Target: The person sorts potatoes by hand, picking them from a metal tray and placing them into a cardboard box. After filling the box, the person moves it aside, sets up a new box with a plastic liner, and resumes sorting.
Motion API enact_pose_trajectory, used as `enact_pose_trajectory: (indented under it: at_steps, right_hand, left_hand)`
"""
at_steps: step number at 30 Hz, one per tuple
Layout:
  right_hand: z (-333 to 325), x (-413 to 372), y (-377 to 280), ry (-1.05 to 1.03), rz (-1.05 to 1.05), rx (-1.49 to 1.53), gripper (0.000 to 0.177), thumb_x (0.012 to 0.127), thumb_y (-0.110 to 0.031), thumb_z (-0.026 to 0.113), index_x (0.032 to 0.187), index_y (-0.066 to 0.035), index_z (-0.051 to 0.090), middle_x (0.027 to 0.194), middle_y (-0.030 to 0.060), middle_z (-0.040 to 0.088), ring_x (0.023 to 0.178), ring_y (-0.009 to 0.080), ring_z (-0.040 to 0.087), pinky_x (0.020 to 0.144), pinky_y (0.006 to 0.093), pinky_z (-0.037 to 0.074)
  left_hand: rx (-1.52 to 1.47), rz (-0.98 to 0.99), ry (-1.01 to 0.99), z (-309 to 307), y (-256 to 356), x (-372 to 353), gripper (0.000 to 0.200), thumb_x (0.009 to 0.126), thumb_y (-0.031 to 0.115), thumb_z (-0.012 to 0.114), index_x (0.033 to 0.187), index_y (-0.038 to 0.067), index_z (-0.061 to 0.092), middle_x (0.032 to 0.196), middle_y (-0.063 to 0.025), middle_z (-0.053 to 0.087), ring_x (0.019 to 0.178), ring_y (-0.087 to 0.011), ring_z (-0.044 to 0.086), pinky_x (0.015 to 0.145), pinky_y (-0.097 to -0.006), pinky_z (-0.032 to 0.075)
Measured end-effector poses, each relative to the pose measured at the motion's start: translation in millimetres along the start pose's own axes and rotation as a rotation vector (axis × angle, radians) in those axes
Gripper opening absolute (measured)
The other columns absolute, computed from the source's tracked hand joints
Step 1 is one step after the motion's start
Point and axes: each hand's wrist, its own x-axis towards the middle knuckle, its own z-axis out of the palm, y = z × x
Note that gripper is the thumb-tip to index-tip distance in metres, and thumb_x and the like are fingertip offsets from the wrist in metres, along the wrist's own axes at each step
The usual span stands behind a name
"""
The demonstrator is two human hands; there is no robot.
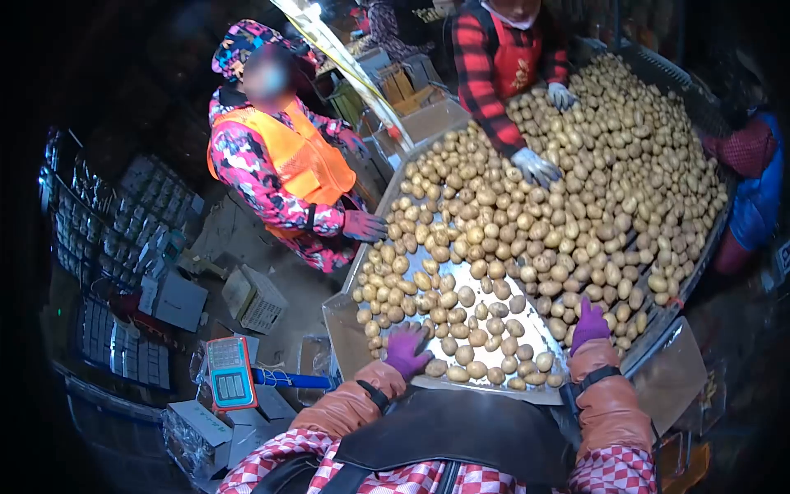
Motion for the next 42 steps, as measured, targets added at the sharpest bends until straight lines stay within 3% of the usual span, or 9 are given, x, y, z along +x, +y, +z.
enact_pose_trajectory:
  at_steps: [10,15,18,24,26,33,36,40,42]
  right_hand:
    - [-12.3,-10.4,-8.6,-0.020,-0.080,-0.011,0.082,0.077,-0.021,0.068,0.147,-0.013,0.027,0.135,0.0269,0.044,0.128,0.0408,0.043,0.103,0.0498,0.038]
    - [-34.9,-12.2,-15.9,-0.124,0.025,0.120,0.081,0.075,-0.019,0.069,0.146,-0.017,0.029,0.131,0.0295,0.044,0.106,0.0406,0.060,0.086,0.0467,0.051]
    - [-29.0,-0.9,-12.4,-0.020,-0.008,0.105,0.074,0.077,-0.021,0.067,0.143,-0.016,0.033,0.130,0.0255,0.049,0.116,0.0392,0.054,0.090,0.0456,0.048]
    - [-3.7,-17.3,-7.3,0.090,-0.069,0.127,0.073,0.074,-0.026,0.071,0.138,-0.017,0.038,0.126,0.0269,0.049,0.113,0.0411,0.055,0.088,0.0494,0.050]
    - [-5.0,-16.3,-5.9,-0.069,0.038,0.219,0.067,0.078,-0.022,0.067,0.138,-0.013,0.038,0.125,0.0240,0.052,0.112,0.0401,0.055,0.090,0.0498,0.047]
    - [-41.9,-14.3,-10.8,0.012,-0.015,0.210,0.065,0.077,-0.015,0.068,0.135,-0.014,0.041,0.114,0.0151,0.057,0.099,0.0331,0.062,0.082,0.0422,0.053]
    - [-25.0,-6.8,1.8,0.074,0.000,0.488,0.065,0.076,-0.014,0.068,0.135,-0.014,0.041,0.111,0.0131,0.058,0.096,0.0309,0.062,0.080,0.0402,0.054]
    - [-5.4,-27.3,32.8,0.198,-0.006,1.399,0.065,0.076,-0.012,0.068,0.135,-0.014,0.042,0.108,0.0105,0.058,0.092,0.0280,0.063,0.078,0.0375,0.054]
    - [-70.6,-84.1,30.5,0.029,0.322,2.015,0.044,0.080,-0.008,0.064,0.122,-0.008,0.053,0.101,0.0064,0.059,0.086,0.0195,0.062,0.079,0.0327,0.054]
  left_hand:
    - [0.044,0.015,0.035,0.6,6.4,-10.4,0.068,0.073,0.047,0.067,0.132,0.018,0.050,0.137,-0.0115,0.046,0.131,-0.0376,0.033,0.106,-0.0570,0.021]
    - [0.076,0.009,0.032,12.1,7.8,-9.2,0.071,0.075,0.051,0.065,0.137,0.020,0.046,0.143,-0.0112,0.040,0.134,-0.0393,0.029,0.108,-0.0604,0.016]
    - [0.056,-0.049,-0.016,12.8,13.3,-5.2,0.074,0.075,0.055,0.063,0.138,0.022,0.045,0.146,-0.0110,0.037,0.137,-0.0387,0.025,0.110,-0.0606,0.012]
    - [-0.059,-0.130,-0.022,30.3,8.6,7.0,0.080,0.074,0.058,0.063,0.141,0.021,0.041,0.147,-0.0118,0.036,0.140,-0.0374,0.021,0.110,-0.0619,0.011]
    - [-0.022,-0.140,-0.066,26.3,12.6,8.4,0.083,0.074,0.060,0.063,0.143,0.020,0.039,0.149,-0.0133,0.034,0.141,-0.0383,0.018,0.111,-0.0620,0.009]
    - [-0.004,-0.089,-0.021,28.2,13.8,9.9,0.083,0.075,0.062,0.059,0.143,0.018,0.039,0.148,-0.0155,0.034,0.141,-0.0404,0.017,0.111,-0.0631,0.006]
    - [0.039,-0.075,0.017,33.8,7.1,5.8,0.083,0.075,0.062,0.059,0.143,0.020,0.038,0.149,-0.0136,0.033,0.142,-0.0397,0.017,0.111,-0.0639,0.005]
    - [0.075,-0.074,-0.015,30.1,2.4,-2.2,0.086,0.074,0.062,0.062,0.145,0.021,0.036,0.152,-0.0112,0.030,0.142,-0.0394,0.015,0.112,-0.0627,0.003]
    - [0.082,-0.050,-0.036,25.1,-4.4,-1.5,0.086,0.073,0.062,0.062,0.144,0.021,0.037,0.152,-0.0110,0.030,0.142,-0.0398,0.016,0.111,-0.0628,0.003]
